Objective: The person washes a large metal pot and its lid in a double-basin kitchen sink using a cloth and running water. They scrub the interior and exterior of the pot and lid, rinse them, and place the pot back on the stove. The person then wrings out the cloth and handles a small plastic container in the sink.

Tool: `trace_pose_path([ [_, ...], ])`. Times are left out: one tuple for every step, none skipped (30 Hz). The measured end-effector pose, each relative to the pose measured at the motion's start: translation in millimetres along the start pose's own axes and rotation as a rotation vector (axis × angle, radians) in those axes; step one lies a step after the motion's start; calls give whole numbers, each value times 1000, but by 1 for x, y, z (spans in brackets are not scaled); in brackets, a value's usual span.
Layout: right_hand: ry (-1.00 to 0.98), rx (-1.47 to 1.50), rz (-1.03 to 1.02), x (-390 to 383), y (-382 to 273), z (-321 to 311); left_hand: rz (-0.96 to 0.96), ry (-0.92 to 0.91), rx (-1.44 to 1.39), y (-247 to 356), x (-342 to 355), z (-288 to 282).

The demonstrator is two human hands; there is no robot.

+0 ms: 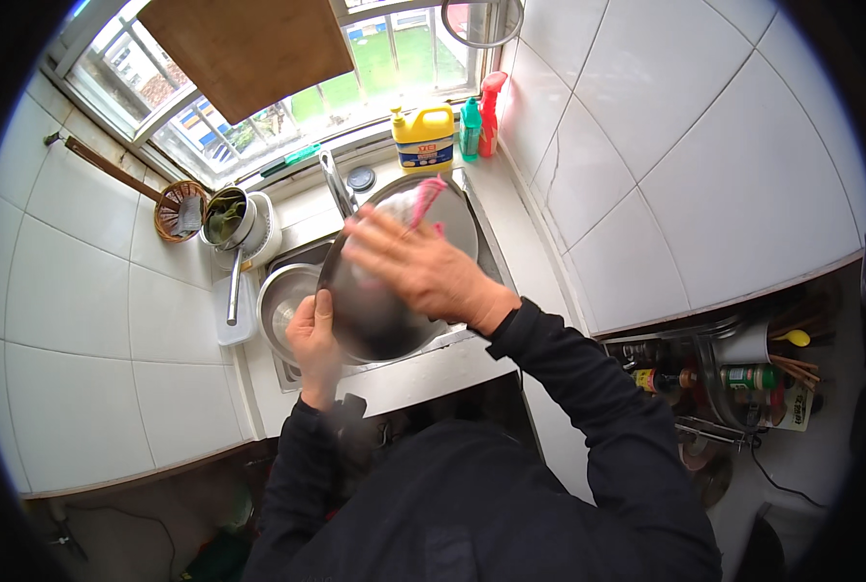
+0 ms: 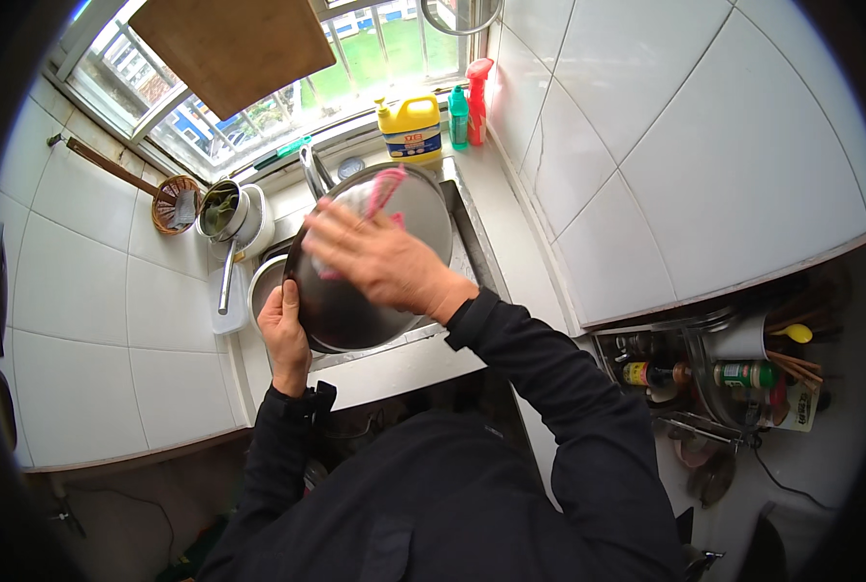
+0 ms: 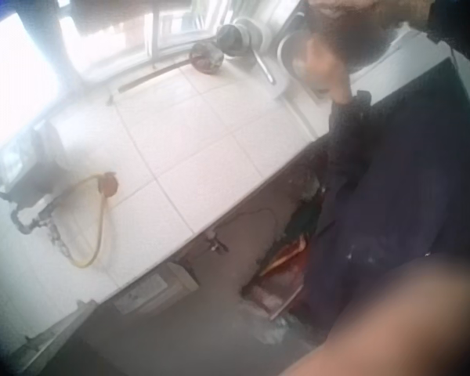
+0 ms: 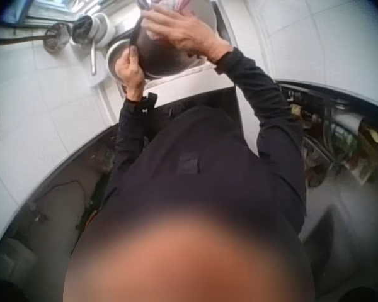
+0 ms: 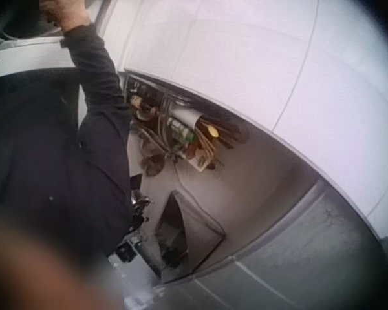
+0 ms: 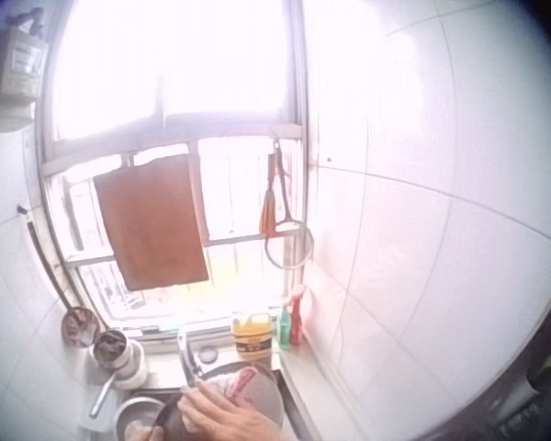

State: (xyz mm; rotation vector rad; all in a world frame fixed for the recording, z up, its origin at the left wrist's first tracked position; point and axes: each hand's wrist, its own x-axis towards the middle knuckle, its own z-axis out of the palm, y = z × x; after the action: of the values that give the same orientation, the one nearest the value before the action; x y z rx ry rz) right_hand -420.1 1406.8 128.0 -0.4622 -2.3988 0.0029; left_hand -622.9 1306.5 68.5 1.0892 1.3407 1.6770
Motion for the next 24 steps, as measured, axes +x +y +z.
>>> trace_pose_path([
  [69, 136, 126, -7, 13, 0, -8, -5, -3, 0, -1, -5],
  [190, 237, 247, -14, 29, 4, -15, -9, -18, 1, -3, -10],
  [296, 325, 367, -22, 47, 9, -20, -21, -39, 2, -5, -16],
  [314, 401, 502, -34, 64, 12, -36, -5, -61, 4, -7, -22],
  [328, 476, 647, -47, 78, 15, -52, -5, -90, 6, -9, -28],
  [351, 744, 816, -61, 87, 19, -66, -8, -122, 6, -10, -30],
  [360, 1016, 986, -73, 95, 23, -67, -38, -187, 5, -10, -34],
  [373, 1286, 1209, -83, 100, 28, -71, 101, -195, 0, -14, -30],
  [379, 1281, 1125, -90, 102, 33, -104, 90, -245, -3, -15, -32],
  [392, 1269, 1096, -94, 104, 36, -137, 82, -297, -7, -17, -33],
  [382, 1258, 1118, -97, 105, 36, -155, 70, -368, -11, -19, -34],
  [363, 1197, 1099, -97, 106, 33, -203, 51, -342, -15, -22, -36],
  [355, 1085, 979, -94, 107, 29, -237, 25, -337, -18, -25, -38],
  [330, 974, 907, -89, 109, 22, -270, -1, -334, -19, -25, -41],
  [294, 850, 894, -82, 108, 13, -252, -42, -269, -18, -23, -44],
  [277, 829, 808, -74, 106, 2, -231, -84, -205, -14, -19, -47],
  [225, 755, 725, -64, 102, -7, -233, -135, -163, -8, -12, -48],
  [165, 678, 665, -53, 93, -15, -258, -187, -4, 1, 2, -51],
  [116, 598, 572, -38, 84, -21, -184, -326, -35, 11, 14, -49],
  [80, 530, 500, -24, 69, -22, -149, -399, 63, 21, 26, -46],
  [52, 461, 405, -12, 51, -20, -106, -475, 125, 29, 36, -40],
  [-3, 438, 323, -3, 37, -17, -135, -510, 242, 34, 42, -31],
  [-59, 416, 244, 3, 24, -12, -156, -542, 341, 37, 45, -23],
  [-7, 382, 126, 6, 16, -7, -152, -585, 402, 40, 45, -18],
])
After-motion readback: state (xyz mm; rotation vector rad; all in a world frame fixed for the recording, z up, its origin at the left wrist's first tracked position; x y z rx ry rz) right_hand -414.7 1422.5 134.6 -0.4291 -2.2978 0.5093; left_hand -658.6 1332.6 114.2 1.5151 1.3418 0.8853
